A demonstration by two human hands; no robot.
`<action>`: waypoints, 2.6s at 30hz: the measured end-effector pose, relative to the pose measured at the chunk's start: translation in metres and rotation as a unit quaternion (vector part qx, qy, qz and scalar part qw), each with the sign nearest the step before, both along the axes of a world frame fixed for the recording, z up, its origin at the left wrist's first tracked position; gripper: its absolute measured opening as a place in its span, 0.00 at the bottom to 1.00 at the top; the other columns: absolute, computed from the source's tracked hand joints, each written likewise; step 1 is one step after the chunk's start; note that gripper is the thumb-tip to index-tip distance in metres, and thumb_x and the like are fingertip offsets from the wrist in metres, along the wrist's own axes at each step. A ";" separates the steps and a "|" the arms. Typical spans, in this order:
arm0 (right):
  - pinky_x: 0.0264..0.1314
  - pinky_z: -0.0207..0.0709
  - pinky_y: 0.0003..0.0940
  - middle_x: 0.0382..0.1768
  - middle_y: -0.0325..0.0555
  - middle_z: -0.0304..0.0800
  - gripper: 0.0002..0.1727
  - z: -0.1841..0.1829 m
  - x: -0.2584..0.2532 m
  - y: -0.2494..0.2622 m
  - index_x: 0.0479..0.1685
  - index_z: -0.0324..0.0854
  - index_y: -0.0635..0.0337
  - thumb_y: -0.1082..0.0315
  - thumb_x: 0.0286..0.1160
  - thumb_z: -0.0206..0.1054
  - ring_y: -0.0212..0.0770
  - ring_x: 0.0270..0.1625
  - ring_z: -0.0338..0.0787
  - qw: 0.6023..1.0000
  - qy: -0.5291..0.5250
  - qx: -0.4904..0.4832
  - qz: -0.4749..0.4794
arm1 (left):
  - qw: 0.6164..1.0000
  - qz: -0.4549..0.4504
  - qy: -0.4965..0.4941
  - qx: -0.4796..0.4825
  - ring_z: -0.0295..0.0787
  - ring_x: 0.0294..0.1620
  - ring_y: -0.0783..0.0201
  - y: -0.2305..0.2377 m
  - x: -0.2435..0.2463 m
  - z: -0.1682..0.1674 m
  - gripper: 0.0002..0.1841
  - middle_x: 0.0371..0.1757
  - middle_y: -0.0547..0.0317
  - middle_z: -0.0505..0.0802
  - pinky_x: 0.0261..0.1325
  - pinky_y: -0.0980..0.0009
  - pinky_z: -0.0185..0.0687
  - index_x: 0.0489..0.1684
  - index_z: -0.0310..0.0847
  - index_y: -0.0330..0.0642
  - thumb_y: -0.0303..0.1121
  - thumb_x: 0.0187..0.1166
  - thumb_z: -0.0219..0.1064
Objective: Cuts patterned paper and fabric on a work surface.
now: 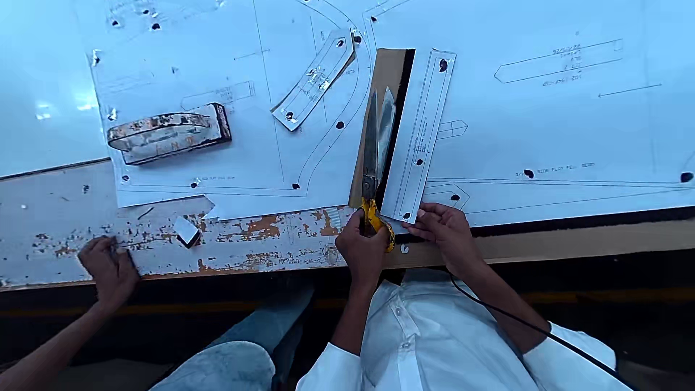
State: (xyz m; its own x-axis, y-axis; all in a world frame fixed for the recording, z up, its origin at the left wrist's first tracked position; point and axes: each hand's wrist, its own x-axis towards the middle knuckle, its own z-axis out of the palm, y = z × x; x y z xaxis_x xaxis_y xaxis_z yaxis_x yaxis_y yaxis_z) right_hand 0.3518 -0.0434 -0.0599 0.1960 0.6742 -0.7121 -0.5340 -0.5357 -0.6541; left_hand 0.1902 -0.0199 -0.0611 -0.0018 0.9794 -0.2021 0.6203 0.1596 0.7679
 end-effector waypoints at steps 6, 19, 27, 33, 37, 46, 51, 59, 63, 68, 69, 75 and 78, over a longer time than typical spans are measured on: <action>0.51 0.93 0.33 0.43 0.52 0.93 0.12 -0.002 0.002 -0.002 0.61 0.78 0.73 0.77 0.86 0.59 0.39 0.43 0.98 1.000 0.003 0.014 0.000 | 1.000 -0.004 0.006 0.028 0.90 0.33 0.64 -0.001 0.000 -0.006 0.20 0.42 0.55 0.94 0.35 0.66 0.88 0.61 0.85 0.43 0.35 0.72 0.79; 0.52 0.93 0.33 0.44 0.48 0.94 0.13 0.006 0.001 -0.001 0.63 0.78 0.68 0.73 0.89 0.58 0.38 0.44 0.97 1.000 0.001 -0.010 0.009 | 1.000 0.008 -0.009 0.029 0.94 0.37 0.66 0.000 0.000 -0.014 0.23 0.46 0.54 0.96 0.40 0.67 0.91 0.61 0.85 0.38 0.31 0.68 0.82; 0.49 0.93 0.34 0.40 0.48 0.93 0.11 -0.001 -0.002 -0.004 0.60 0.79 0.69 0.75 0.85 0.62 0.39 0.39 0.97 1.000 -0.026 0.007 0.012 | 0.995 0.036 0.022 0.091 0.92 0.34 0.69 0.005 0.005 -0.028 0.20 0.37 0.54 0.96 0.40 0.69 0.89 0.48 0.89 0.33 0.33 0.61 0.84; 0.48 0.93 0.33 0.39 0.50 0.94 0.10 0.000 -0.001 0.001 0.58 0.80 0.71 0.76 0.84 0.63 0.40 0.39 0.97 1.000 -0.011 -0.009 -0.004 | 0.994 0.044 0.026 0.100 0.90 0.30 0.69 0.006 0.006 -0.029 0.20 0.34 0.53 0.95 0.35 0.69 0.86 0.46 0.89 0.30 0.34 0.59 0.84; 0.47 0.93 0.32 0.37 0.48 0.95 0.10 0.001 -0.002 0.002 0.54 0.82 0.69 0.74 0.80 0.68 0.39 0.39 0.97 1.000 -0.023 -0.008 0.004 | 0.994 0.045 0.021 0.094 0.91 0.31 0.69 0.007 0.006 -0.029 0.20 0.35 0.54 0.95 0.38 0.68 0.88 0.47 0.90 0.31 0.33 0.58 0.84; 0.43 0.93 0.33 0.33 0.48 0.94 0.10 0.002 -0.011 0.002 0.50 0.82 0.67 0.80 0.72 0.73 0.40 0.36 0.97 0.998 -0.057 -0.022 -0.020 | 0.980 0.005 -0.163 -0.110 0.93 0.33 0.74 -0.036 -0.049 0.035 0.15 0.35 0.62 0.95 0.35 0.79 0.90 0.45 0.87 0.30 0.26 0.62 0.77; 0.44 0.92 0.30 0.34 0.44 0.94 0.08 0.007 -0.006 0.002 0.49 0.81 0.64 0.79 0.75 0.70 0.36 0.36 0.96 0.999 -0.038 -0.019 -0.018 | 0.968 -0.115 -0.066 -0.214 0.93 0.35 0.75 -0.071 -0.105 0.066 0.16 0.41 0.58 0.97 0.40 0.77 0.90 0.48 0.88 0.30 0.28 0.62 0.73; 0.45 0.92 0.30 0.35 0.43 0.93 0.07 0.007 -0.002 0.003 0.48 0.82 0.60 0.78 0.77 0.69 0.36 0.37 0.96 0.999 -0.026 -0.002 -0.019 | 0.928 -0.167 -0.009 -0.332 0.95 0.37 0.64 -0.088 -0.130 0.079 0.16 0.46 0.49 0.97 0.43 0.67 0.91 0.50 0.88 0.28 0.24 0.64 0.74; 0.45 0.93 0.31 0.35 0.44 0.94 0.07 0.007 0.001 0.004 0.48 0.83 0.61 0.78 0.76 0.70 0.37 0.37 0.96 0.999 -0.027 -0.009 -0.023 | 0.930 -0.169 -0.041 -0.325 0.94 0.35 0.69 -0.079 -0.113 0.069 0.16 0.45 0.53 0.98 0.40 0.72 0.89 0.49 0.88 0.31 0.25 0.61 0.74; 0.45 0.92 0.31 0.33 0.43 0.93 0.05 0.007 0.001 0.007 0.45 0.83 0.61 0.78 0.76 0.70 0.36 0.35 0.95 0.999 -0.025 -0.021 -0.027 | 0.932 -0.140 -0.073 -0.325 0.90 0.31 0.77 -0.061 -0.077 0.045 0.17 0.44 0.65 0.97 0.34 0.79 0.86 0.47 0.89 0.38 0.35 0.59 0.75; 0.45 0.92 0.31 0.32 0.43 0.93 0.05 0.007 0.000 0.008 0.44 0.82 0.61 0.78 0.76 0.69 0.35 0.35 0.95 0.999 -0.024 -0.024 -0.028 | 0.934 -0.131 -0.076 -0.325 0.90 0.30 0.78 -0.059 -0.070 0.041 0.17 0.44 0.65 0.97 0.32 0.79 0.85 0.46 0.89 0.39 0.35 0.59 0.74; 0.49 0.92 0.34 0.33 0.43 0.93 0.03 0.011 0.000 0.014 0.45 0.80 0.61 0.78 0.80 0.65 0.37 0.38 0.95 0.998 0.002 -0.031 -0.047 | 0.937 -0.118 -0.060 -0.323 0.90 0.32 0.78 -0.052 -0.055 0.029 0.17 0.44 0.67 0.97 0.35 0.79 0.86 0.47 0.90 0.42 0.37 0.60 0.73; 0.48 0.92 0.34 0.32 0.43 0.92 0.03 0.013 -0.004 0.018 0.45 0.78 0.60 0.77 0.83 0.62 0.36 0.38 0.95 0.997 -0.001 -0.043 -0.058 | 0.939 -0.126 -0.053 -0.315 0.90 0.32 0.78 -0.050 -0.055 0.027 0.17 0.43 0.66 0.97 0.35 0.79 0.85 0.46 0.90 0.42 0.39 0.60 0.73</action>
